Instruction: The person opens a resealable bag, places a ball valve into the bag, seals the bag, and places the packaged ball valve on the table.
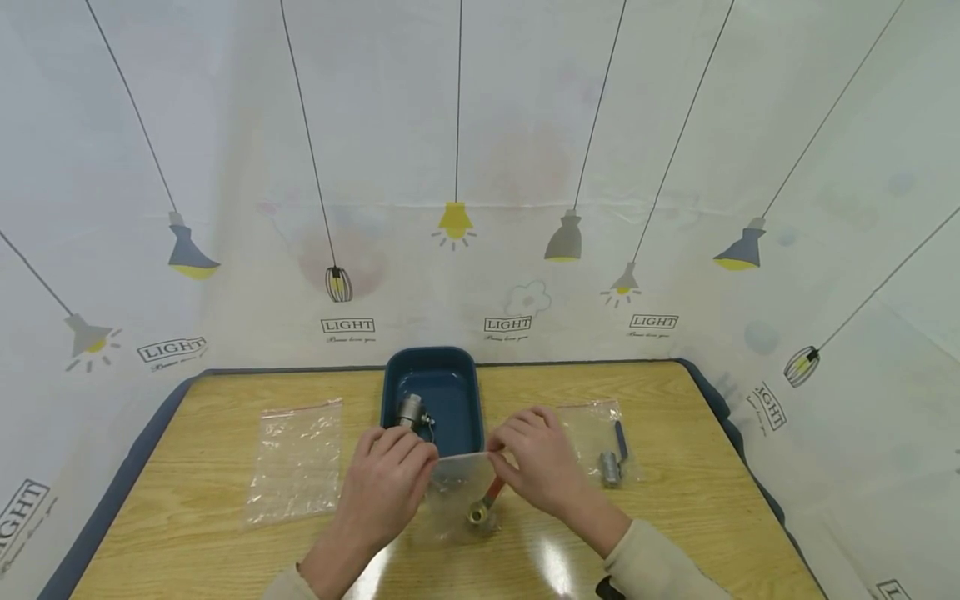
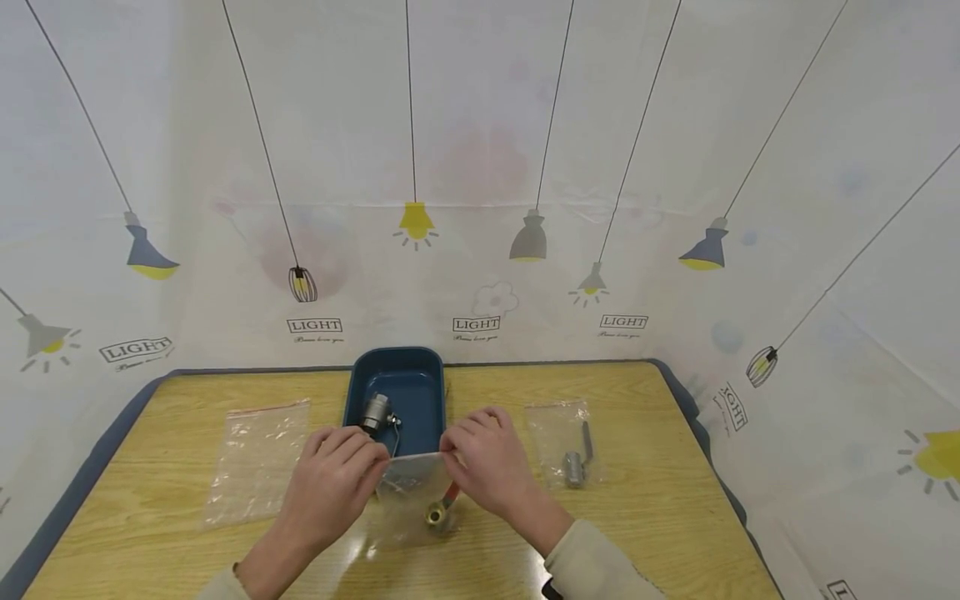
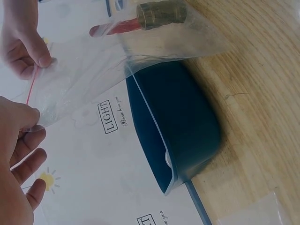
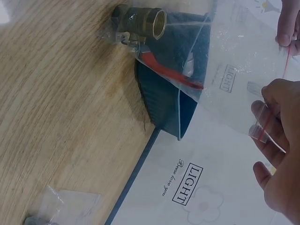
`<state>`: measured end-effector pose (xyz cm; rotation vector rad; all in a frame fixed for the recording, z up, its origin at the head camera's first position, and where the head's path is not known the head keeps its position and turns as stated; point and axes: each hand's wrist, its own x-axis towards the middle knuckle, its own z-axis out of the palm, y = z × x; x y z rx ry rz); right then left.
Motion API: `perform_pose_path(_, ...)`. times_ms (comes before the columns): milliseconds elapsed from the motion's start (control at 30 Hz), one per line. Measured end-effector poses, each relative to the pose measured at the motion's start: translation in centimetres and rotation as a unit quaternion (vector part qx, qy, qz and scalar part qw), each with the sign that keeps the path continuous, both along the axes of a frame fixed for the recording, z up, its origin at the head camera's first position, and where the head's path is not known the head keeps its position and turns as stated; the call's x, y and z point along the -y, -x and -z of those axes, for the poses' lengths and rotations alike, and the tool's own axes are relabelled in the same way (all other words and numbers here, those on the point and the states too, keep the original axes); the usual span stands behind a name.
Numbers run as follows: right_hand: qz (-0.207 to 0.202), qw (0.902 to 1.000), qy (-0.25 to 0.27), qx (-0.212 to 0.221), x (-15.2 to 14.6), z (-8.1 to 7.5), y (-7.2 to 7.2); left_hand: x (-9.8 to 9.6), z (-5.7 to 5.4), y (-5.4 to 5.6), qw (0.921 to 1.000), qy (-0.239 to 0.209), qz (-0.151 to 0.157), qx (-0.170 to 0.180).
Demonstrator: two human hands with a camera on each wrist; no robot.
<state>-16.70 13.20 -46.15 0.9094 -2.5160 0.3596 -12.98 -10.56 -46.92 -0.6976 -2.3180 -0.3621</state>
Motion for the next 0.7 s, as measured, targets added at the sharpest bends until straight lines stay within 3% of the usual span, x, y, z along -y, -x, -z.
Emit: perform_pose_path(700,0.0,0.9999,-0.005,-0.014,-0.74,0.02,0.11,0.21,0.07,-0.01,1.0,-0.002,-0.005,-0.006)
